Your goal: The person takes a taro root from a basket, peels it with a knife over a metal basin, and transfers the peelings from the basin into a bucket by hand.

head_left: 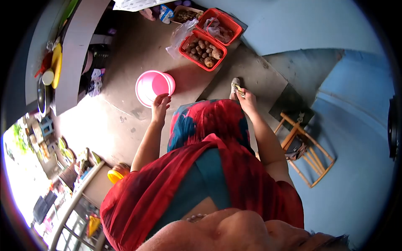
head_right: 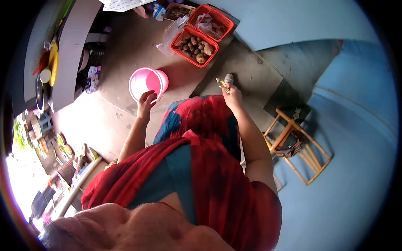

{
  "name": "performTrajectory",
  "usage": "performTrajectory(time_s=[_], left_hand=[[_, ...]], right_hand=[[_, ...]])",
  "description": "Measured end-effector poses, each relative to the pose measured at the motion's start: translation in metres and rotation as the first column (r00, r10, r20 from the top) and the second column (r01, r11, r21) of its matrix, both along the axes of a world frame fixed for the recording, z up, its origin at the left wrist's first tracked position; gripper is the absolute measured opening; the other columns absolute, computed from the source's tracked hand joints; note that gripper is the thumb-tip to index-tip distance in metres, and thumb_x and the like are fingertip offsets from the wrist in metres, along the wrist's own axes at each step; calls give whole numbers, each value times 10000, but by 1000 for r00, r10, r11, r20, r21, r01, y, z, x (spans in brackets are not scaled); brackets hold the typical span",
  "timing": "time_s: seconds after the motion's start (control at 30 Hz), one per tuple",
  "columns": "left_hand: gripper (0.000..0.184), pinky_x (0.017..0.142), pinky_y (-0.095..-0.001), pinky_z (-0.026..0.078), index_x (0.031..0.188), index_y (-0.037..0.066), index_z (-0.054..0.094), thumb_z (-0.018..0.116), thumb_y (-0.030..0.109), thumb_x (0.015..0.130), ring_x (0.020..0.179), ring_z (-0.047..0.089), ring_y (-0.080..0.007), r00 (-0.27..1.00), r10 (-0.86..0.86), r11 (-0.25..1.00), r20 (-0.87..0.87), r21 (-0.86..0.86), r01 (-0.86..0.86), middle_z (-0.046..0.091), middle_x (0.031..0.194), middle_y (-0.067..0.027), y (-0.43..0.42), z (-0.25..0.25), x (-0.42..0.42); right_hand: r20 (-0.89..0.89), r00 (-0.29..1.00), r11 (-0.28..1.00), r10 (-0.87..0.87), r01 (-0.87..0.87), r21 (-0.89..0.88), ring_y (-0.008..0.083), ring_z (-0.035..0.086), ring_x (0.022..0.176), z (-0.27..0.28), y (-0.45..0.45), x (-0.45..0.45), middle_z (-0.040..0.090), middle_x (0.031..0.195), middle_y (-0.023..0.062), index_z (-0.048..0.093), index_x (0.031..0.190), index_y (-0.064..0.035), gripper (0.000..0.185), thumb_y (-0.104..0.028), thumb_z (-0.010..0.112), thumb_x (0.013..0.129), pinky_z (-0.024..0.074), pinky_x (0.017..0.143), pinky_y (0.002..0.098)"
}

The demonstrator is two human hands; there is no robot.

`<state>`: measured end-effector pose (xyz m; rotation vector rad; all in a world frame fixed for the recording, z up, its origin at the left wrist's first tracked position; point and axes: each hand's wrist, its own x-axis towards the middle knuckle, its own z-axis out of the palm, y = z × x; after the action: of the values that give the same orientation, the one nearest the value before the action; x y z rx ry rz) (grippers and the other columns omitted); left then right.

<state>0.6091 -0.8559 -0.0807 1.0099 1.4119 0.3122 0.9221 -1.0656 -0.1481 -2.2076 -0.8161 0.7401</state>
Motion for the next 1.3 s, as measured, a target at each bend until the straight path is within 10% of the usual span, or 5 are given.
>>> performTrajectory(time_s=[0.2, 0.47, 0.53, 1.0, 1.3], left_hand=[[292, 850, -333, 496, 1176, 54, 610, 575, 220, 938, 1017, 628, -177, 964, 258, 965, -56, -38, -260, 670, 1072, -78, -60, -12, 48], [321, 888, -328, 494, 1194, 26, 588, 589, 229, 945, 1049, 616, -188, 928, 371, 928, 44, -63, -368, 655, 1083, -97, -83, -56, 104], [327, 903, -332, 494, 1206, 24, 577, 590, 221, 945, 1057, 614, -189, 912, 410, 911, 29, -54, -408, 651, 1093, -98, -86, -89, 99], [279, 895, -318, 496, 1195, 31, 579, 576, 185, 962, 1043, 615, -171, 781, 616, 781, -101, -52, -622, 647, 1096, -87, -113, -241, 59], [258, 895, -305, 485, 1190, 29, 579, 565, 152, 964, 1042, 613, -164, 808, 587, 801, -55, -101, -589, 655, 1093, -81, -106, -228, 69]], right_hand=[[-355, 924, 966, 139, -206, -156, 120, 632, 552, -53, 54, 97, 679, 665, 52, 692, 882, -50, 200, -248, 686, 851, 496, 553, 283], [-454, 866, 905, -212, -2, -426, 54, 516, 498, -211, 123, 135, 653, 675, 10, 690, 875, -92, 261, -350, 667, 902, 421, 435, 215], [-318, 946, 886, -63, -93, -454, 108, 602, 563, -355, 122, 143, 683, 728, 30, 706, 940, -95, 264, -350, 699, 873, 489, 504, 269], [236, 651, 610, 721, -436, -661, 335, 624, 1026, -447, 237, 84, 625, 1109, 184, 463, 1366, -99, 759, -374, 791, 739, 512, 880, 411], [14, 894, 805, 449, -397, -441, 328, 677, 909, -420, 261, 126, 702, 956, 183, 699, 1002, -66, 361, -328, 758, 761, 525, 828, 407]])
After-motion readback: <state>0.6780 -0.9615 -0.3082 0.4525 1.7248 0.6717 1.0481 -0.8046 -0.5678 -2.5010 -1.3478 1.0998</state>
